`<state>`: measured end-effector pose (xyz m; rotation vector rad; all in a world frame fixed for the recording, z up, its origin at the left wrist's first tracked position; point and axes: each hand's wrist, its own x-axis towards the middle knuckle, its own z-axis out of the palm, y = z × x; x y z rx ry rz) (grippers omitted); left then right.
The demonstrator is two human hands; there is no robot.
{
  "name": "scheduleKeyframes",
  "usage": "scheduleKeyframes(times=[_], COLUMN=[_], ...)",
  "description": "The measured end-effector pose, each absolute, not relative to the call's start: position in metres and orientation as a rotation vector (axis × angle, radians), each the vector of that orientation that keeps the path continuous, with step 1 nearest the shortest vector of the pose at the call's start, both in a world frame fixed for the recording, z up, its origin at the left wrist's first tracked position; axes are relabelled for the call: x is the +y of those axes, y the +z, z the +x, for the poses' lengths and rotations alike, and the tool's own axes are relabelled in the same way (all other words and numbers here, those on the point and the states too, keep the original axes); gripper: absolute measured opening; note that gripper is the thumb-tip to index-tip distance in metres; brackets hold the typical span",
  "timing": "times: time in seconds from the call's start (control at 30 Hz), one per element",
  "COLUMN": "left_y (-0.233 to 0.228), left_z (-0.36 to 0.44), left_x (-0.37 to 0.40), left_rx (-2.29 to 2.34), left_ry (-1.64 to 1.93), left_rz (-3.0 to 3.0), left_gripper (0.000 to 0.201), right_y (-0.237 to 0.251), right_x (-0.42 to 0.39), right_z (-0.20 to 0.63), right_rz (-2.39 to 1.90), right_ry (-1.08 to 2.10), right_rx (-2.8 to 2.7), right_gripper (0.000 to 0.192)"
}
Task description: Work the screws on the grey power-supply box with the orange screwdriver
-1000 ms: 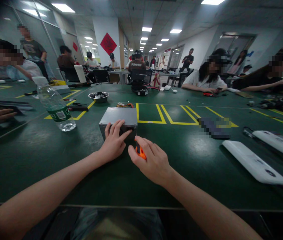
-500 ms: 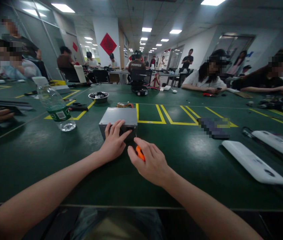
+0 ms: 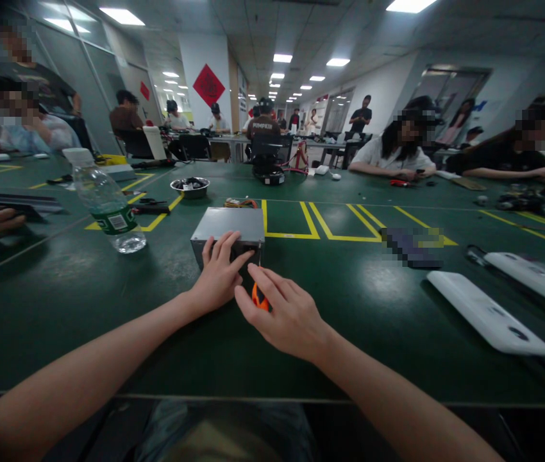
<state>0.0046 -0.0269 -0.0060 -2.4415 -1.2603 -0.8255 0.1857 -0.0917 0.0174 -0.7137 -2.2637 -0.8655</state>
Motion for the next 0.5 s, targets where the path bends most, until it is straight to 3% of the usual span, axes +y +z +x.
scheduleKeyframes(times=[0.13, 0.33, 0.5], left_y=[-0.0058, -0.0056, -0.0062], left_z=[0.0045, 0.0056, 0.0055], left_x=[-0.0273, -0.0282, -0.0280], left_rx=[-1.254, -1.263, -1.266], left_ry=[-0.815, -0.822, -0.809], left_rz=[-2.438, -2.439, -2.433], left_gripper=[0.052, 0.052, 0.052], right_y=[0.0199, 0.0162, 0.0133], right_x=[-0.0918, -0.0907, -0.0912], right_z=[0.1877, 0.1870, 0.1858], right_rz=[-0.706, -0.722, -0.727], right_ry=[-0.978, -0.892, -0.866], right_rx=[-2.229, -2.195, -2.239], right_gripper=[0.036, 0.013, 0.025])
